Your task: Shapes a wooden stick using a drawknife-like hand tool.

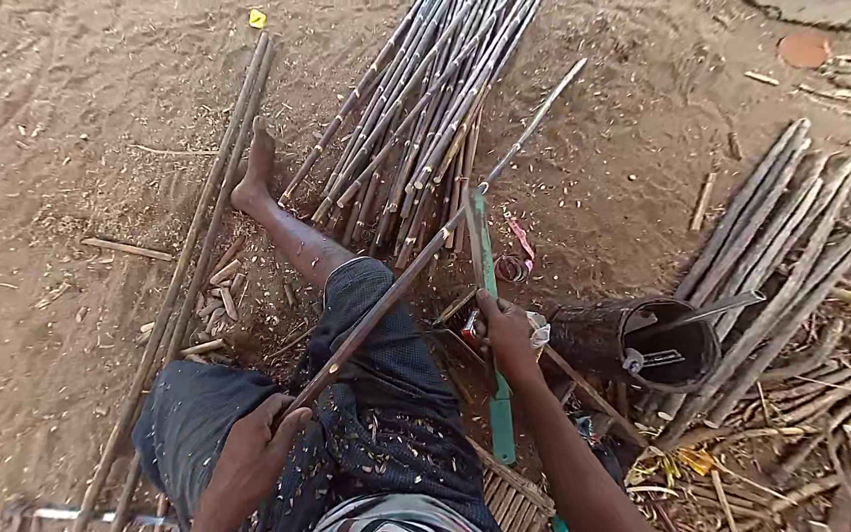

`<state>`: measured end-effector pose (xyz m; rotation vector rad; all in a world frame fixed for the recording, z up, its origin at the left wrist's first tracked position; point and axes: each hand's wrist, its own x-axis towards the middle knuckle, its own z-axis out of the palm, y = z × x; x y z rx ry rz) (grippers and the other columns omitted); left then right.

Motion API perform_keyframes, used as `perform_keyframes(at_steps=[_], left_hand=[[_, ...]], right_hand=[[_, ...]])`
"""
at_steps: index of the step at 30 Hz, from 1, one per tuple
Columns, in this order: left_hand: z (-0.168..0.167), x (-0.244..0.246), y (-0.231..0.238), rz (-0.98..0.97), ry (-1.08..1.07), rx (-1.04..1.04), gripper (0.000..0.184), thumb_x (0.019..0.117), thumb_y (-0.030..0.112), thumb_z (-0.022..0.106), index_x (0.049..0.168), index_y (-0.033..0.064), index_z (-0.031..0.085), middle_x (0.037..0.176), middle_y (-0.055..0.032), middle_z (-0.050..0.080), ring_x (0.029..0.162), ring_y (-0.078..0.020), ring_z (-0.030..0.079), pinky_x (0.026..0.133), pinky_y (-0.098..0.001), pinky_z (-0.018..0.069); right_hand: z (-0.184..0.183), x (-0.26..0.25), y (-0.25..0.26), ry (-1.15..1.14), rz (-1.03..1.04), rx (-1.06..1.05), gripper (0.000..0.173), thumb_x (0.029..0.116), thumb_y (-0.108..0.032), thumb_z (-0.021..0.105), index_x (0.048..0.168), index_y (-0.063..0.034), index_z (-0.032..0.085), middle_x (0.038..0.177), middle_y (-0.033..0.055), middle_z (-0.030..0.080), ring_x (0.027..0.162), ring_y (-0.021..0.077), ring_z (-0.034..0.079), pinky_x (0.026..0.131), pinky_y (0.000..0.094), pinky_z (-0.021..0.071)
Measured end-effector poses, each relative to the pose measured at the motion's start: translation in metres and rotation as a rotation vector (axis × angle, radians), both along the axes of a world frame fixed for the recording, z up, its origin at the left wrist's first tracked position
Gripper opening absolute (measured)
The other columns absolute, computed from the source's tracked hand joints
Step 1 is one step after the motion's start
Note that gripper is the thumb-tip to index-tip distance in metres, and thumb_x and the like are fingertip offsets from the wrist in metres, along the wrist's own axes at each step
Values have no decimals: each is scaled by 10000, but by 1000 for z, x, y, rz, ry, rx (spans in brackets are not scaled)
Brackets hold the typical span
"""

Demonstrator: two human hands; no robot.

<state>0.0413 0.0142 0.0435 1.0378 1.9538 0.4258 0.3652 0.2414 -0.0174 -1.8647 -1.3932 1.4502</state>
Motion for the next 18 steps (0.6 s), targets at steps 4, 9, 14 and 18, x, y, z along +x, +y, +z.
perform_keyframes(at_steps=[4,9,14,18], left_hand=[[-1,-1,-3,57,153,101,382,945,564,584,1026,206,692,729,75,615,614,-94,585,578,-366,514],[-6,11,-13,21,330,225,414,921,564,607,1045,183,709,772,54,645,641,-112,613,584,-398,536],[1,1,-24,-5,438,245,485,911,579,612,1023,116,703,800,-6,662,683,-166,645,614,-433,554],[-1,6,-25,-29,501,288,494,931,568,599,1031,95,701,819,-28,656,658,-193,640,580,-449,547]], right_hand=[[9,-18,-37,-229,653,31,495,998,-585,566,900,-115,686,688,70,606,639,243,617,612,506,521],[-16,-8,-8,-191,219,-11,586,1029,-596,505,930,-40,665,659,108,585,547,261,567,535,486,500],[0,-18,-27,-160,424,-34,488,1044,-529,527,946,-81,693,686,93,607,605,256,597,598,502,514],[-9,-14,-17,-27,201,-90,522,1047,-546,507,920,-50,611,602,47,512,456,161,495,431,349,467]])
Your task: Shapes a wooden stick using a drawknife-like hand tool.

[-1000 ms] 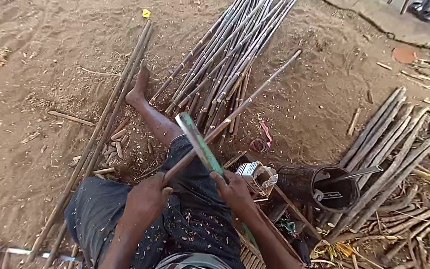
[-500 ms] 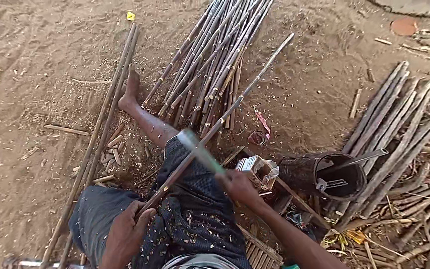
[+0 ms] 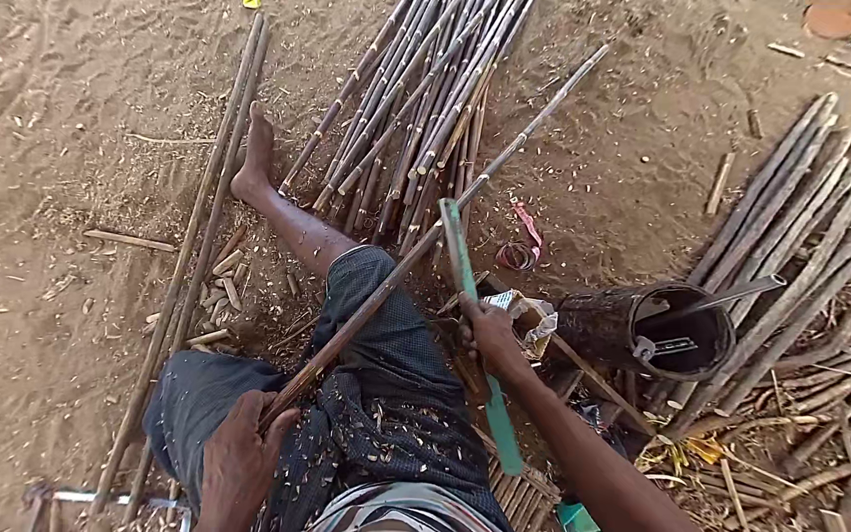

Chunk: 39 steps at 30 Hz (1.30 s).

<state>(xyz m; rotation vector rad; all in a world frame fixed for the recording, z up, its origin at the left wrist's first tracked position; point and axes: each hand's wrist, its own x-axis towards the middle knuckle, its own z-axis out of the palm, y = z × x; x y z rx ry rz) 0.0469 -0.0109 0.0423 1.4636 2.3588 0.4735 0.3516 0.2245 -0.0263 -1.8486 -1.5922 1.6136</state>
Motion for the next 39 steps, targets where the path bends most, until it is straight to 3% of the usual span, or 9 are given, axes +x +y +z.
perform_keyframes(at_steps=[3,8,12,16,21,25,33,37,39], left_hand=[[1,-3,5,11,10,9,504,935,571,597,1038,90,704,836,-30,664,681,-197,649,602,-455,557],[1,4,3,11,30,23,681,959,701,445,1088,84,703,879,-50,681,702,-204,660,597,-455,548],[1,5,1,55,38,60,548,1013,564,454,1064,80,707,902,-44,678,745,-186,663,647,-425,563],[-5,9,0,74,8,116,541,942,589,571,1049,81,726,931,-45,671,759,-178,656,648,-410,560],[-5,7,-2,93,-43,110,547,938,589,588,1053,69,710,943,-46,675,786,-164,657,697,-401,568],[-6,10,-2,84,-53,113,531,951,573,580,1061,69,704,928,-38,658,760,-158,641,664,-390,563],[-6,2,-2,78,-86,37,509,963,582,540,1061,112,708,841,14,651,687,-113,608,627,-363,532],[-2,-5,4,87,-78,19,458,986,543,522,1053,132,713,830,20,657,699,-122,626,638,-386,541],[-2,-10,6,50,-88,-13,463,1018,525,459,1041,142,718,805,19,662,683,-138,638,622,-418,544]], right_hand=[[19,-12,-33,-76,515,94,485,1021,-526,553,826,-92,648,648,64,566,604,226,582,580,475,489],[-6,4,8,-61,-75,24,527,1053,-544,497,915,-49,617,613,40,530,474,163,509,457,367,481],[27,-15,-32,-155,572,149,477,1012,-557,557,827,-126,642,663,50,568,625,230,594,589,486,496],[-1,1,5,-96,5,63,546,1039,-561,514,910,-45,643,618,66,547,489,193,521,470,400,474],[25,-12,-36,-152,563,110,475,1006,-557,576,845,-119,663,676,64,589,640,238,607,607,496,506],[-4,5,1,-97,-35,66,552,1031,-574,520,923,-48,645,635,64,561,498,189,534,481,402,491],[-7,10,0,-28,-43,-4,509,1050,-525,517,909,-48,623,596,47,513,466,173,488,453,374,456],[12,-5,-39,-153,480,156,487,1014,-558,548,846,-116,661,660,63,586,622,244,613,590,501,514],[8,1,-25,-115,273,84,485,1029,-504,572,914,-48,692,682,100,605,614,257,604,605,509,521]])
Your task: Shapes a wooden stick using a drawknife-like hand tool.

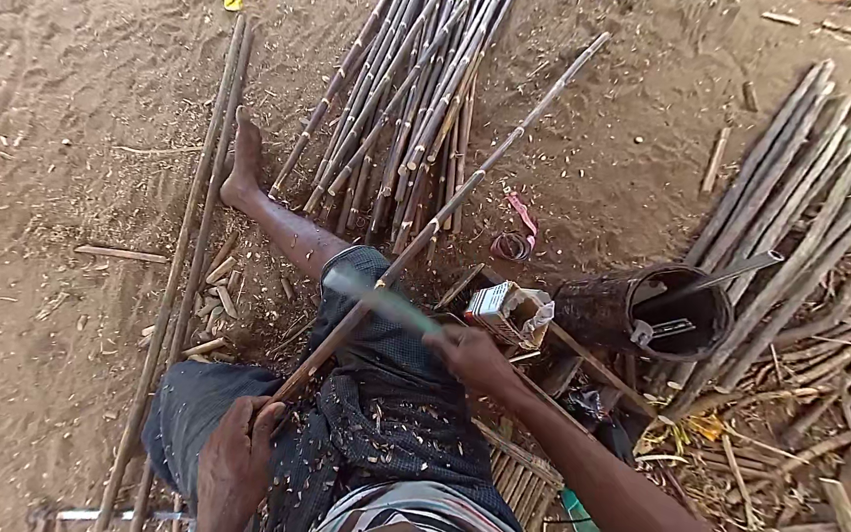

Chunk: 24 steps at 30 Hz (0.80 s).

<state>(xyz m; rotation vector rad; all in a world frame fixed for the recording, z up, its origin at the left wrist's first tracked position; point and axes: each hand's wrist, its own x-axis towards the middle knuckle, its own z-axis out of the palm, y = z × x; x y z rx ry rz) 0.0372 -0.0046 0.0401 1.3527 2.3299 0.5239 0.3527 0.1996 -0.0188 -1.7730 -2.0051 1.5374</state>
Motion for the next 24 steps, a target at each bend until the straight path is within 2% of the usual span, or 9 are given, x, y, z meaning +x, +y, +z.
perform_keyframes(at_steps=[3,7,9,11,15,17,19,22,24], left_hand=[[1,-2,0,-6,-1,-26,483,1032,537,412,1012,160,712,742,39,634,634,-131,617,584,-415,529],[1,-9,3,-18,-12,-45,496,1035,551,385,1013,175,709,716,69,608,610,-101,587,575,-378,512],[-1,-10,6,-34,-22,-46,517,1040,553,366,1017,165,707,710,65,605,608,-99,584,577,-379,511],[-2,-8,5,-27,-18,-46,531,1037,566,350,983,171,700,678,72,582,579,-91,564,549,-367,489],[0,-19,1,-24,-46,-60,562,1043,572,313,894,162,667,644,69,541,563,-98,543,532,-374,479],[-4,-18,2,-53,-39,-44,554,1044,558,318,931,159,685,649,70,551,565,-87,548,535,-360,481],[-5,-11,2,-46,-37,-38,541,1040,554,329,947,162,691,651,67,555,562,-93,552,528,-365,481],[-3,-16,3,0,-59,-41,578,1035,612,312,895,174,662,616,72,521,528,-104,525,502,-378,463],[-5,-20,1,-20,-81,-46,569,1029,611,330,935,175,684,629,82,539,538,-89,534,516,-363,475]], right_hand=[[-22,8,21,87,-425,-30,527,1057,-533,495,915,-39,610,602,45,530,448,162,495,438,364,474],[3,-8,-13,-45,204,48,480,1026,-551,534,865,-117,659,669,65,589,629,250,616,600,511,516],[-3,-1,8,-9,-45,-12,507,1042,-515,538,932,-44,691,692,104,613,619,266,609,608,512,525],[-17,4,20,29,-344,-10,561,1039,-574,500,908,-46,636,621,61,539,486,193,517,473,401,484],[-2,-5,1,5,-61,-37,491,1048,-537,511,910,-91,666,644,73,576,558,231,573,554,468,503],[-15,6,18,58,-195,-70,499,1049,-518,521,938,-62,689,645,88,582,548,237,559,556,473,497],[-19,6,24,93,-355,-78,527,1058,-537,490,880,-57,615,584,43,510,443,168,480,428,362,450],[1,-5,0,8,-77,-56,504,1040,-554,512,900,-95,666,653,74,583,561,231,575,556,468,502],[-7,4,8,36,-117,-80,510,1036,-541,528,904,-73,682,647,83,589,557,236,571,563,480,501]])
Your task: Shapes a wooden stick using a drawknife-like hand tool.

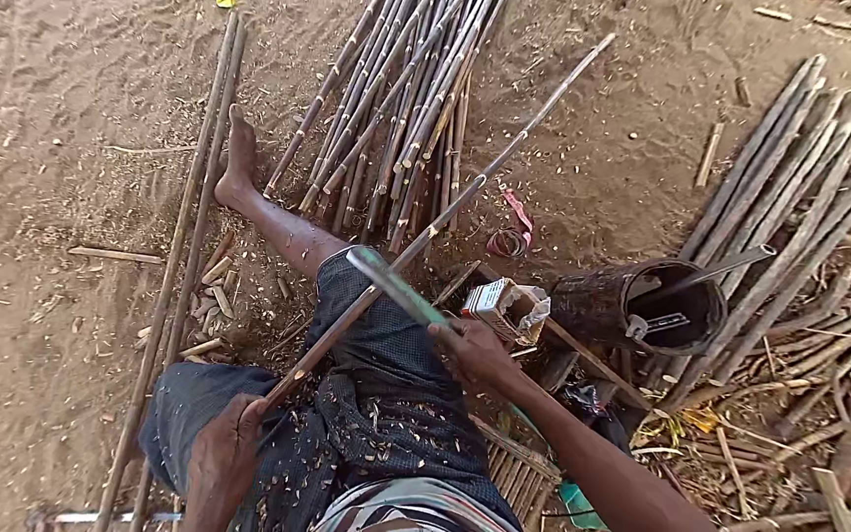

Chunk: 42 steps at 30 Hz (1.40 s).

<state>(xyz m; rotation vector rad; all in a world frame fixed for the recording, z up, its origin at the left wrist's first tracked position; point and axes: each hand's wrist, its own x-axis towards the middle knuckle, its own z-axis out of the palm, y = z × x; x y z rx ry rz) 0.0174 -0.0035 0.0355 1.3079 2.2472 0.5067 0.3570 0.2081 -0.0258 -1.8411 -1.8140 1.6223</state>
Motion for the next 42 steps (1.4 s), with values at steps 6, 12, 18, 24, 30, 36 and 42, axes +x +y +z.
perform_keyframes(at_steps=[6,12,18,24,30,36,42], left_hand=[[1,-2,3,11,2,11,589,877,744,541,982,184,691,655,89,559,534,-82,524,497,-367,461],[-1,0,7,-15,-7,-5,492,944,667,502,920,210,684,598,98,510,483,-72,484,460,-342,424],[-5,-10,10,-27,-82,-53,518,967,667,454,892,211,688,572,94,510,468,-82,493,464,-344,444],[5,-14,18,-5,-192,-223,501,1050,529,403,847,184,705,598,65,569,516,-119,533,537,-394,473],[7,-13,22,-62,-121,-162,598,1040,607,321,865,183,706,778,37,618,717,-158,611,657,-463,501],[-5,-12,20,-36,-164,-107,542,1047,570,348,887,199,711,724,66,610,630,-115,576,596,-402,494],[-6,-18,25,-12,-205,-101,516,1032,572,384,897,192,707,714,61,613,604,-106,570,582,-384,497]], right_hand=[[12,-7,-15,-14,199,42,467,1021,-520,570,868,-94,686,675,70,603,614,229,606,597,491,521],[-10,6,5,51,-246,45,518,1055,-520,506,880,-41,595,599,46,516,464,165,498,449,372,471],[-5,2,0,-4,-101,43,542,1041,-538,522,899,-33,657,648,92,568,541,235,549,534,465,489],[9,-11,-23,-107,293,152,491,1021,-549,549,857,-101,663,676,75,593,642,260,619,610,517,511],[6,-12,-15,-86,75,183,542,1032,-572,516,912,-67,673,684,114,601,601,280,609,561,523,515],[0,-5,-9,13,-176,99,599,1027,-638,459,856,-87,617,571,69,512,438,208,489,416,402,442],[15,-14,-8,-62,-4,99,585,1030,-607,488,924,-58,661,659,118,565,564,279,564,526,502,481]])
